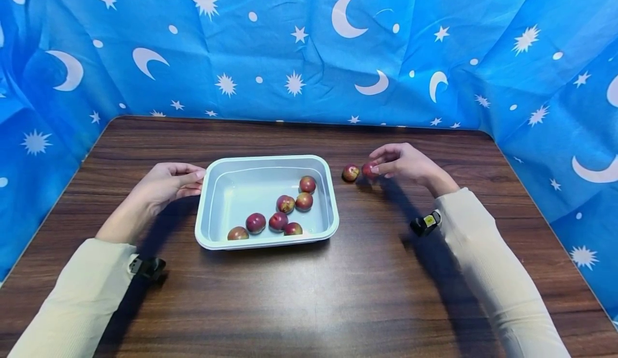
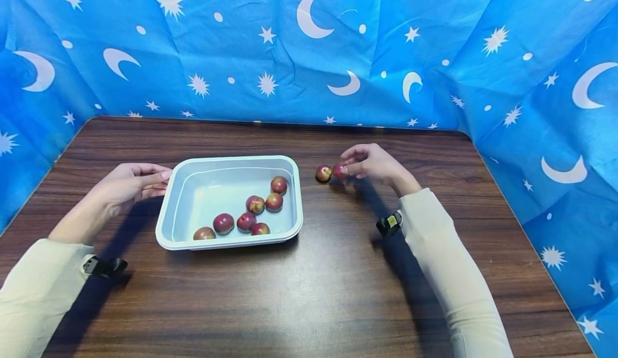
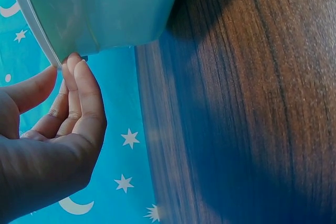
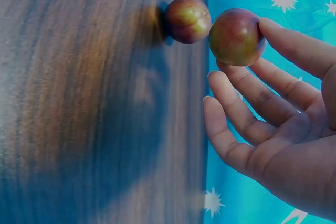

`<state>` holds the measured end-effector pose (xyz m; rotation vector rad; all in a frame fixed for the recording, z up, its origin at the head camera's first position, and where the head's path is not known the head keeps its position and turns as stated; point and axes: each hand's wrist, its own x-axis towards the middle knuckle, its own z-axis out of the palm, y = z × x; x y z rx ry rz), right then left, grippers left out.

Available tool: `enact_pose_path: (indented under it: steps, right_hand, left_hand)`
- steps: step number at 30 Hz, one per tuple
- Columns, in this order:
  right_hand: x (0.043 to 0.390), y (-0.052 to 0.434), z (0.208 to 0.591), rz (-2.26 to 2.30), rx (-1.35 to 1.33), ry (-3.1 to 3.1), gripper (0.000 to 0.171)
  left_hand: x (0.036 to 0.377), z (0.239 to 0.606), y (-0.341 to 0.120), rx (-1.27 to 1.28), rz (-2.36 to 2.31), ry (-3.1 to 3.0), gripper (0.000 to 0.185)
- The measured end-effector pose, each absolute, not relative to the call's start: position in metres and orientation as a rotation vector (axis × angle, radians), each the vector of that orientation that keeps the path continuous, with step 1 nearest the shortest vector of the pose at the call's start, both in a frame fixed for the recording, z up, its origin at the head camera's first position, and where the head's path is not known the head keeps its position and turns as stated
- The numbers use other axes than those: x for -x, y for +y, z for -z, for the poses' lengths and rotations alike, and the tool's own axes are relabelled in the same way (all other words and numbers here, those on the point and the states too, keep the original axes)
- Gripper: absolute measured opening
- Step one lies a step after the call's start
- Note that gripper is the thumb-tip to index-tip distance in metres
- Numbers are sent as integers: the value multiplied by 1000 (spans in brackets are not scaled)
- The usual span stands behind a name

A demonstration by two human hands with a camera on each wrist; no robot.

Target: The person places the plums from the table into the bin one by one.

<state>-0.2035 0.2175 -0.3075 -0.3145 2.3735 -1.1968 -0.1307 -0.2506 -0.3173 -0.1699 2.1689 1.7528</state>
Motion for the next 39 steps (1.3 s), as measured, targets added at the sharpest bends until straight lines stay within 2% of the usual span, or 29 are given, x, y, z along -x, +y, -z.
enact_pose_path:
  steps: [19,27,34,39]
  right_hand:
    - [209,212,278,1220,346,2425,41]
    - [211,206,266,1219,404,2444,39]
    - [211,200,255,1241,454,2439,37]
    - [212,194,249,1262,470,2435,35]
  left_hand:
    - [130,315,-250,162,-1785,2142,18]
    - [130,315,-250,167,-1768,2152,25]
    - [129,314,-251,160,-1773,2148,20]
    - [128,314,-250,158,-1765,2155,24]
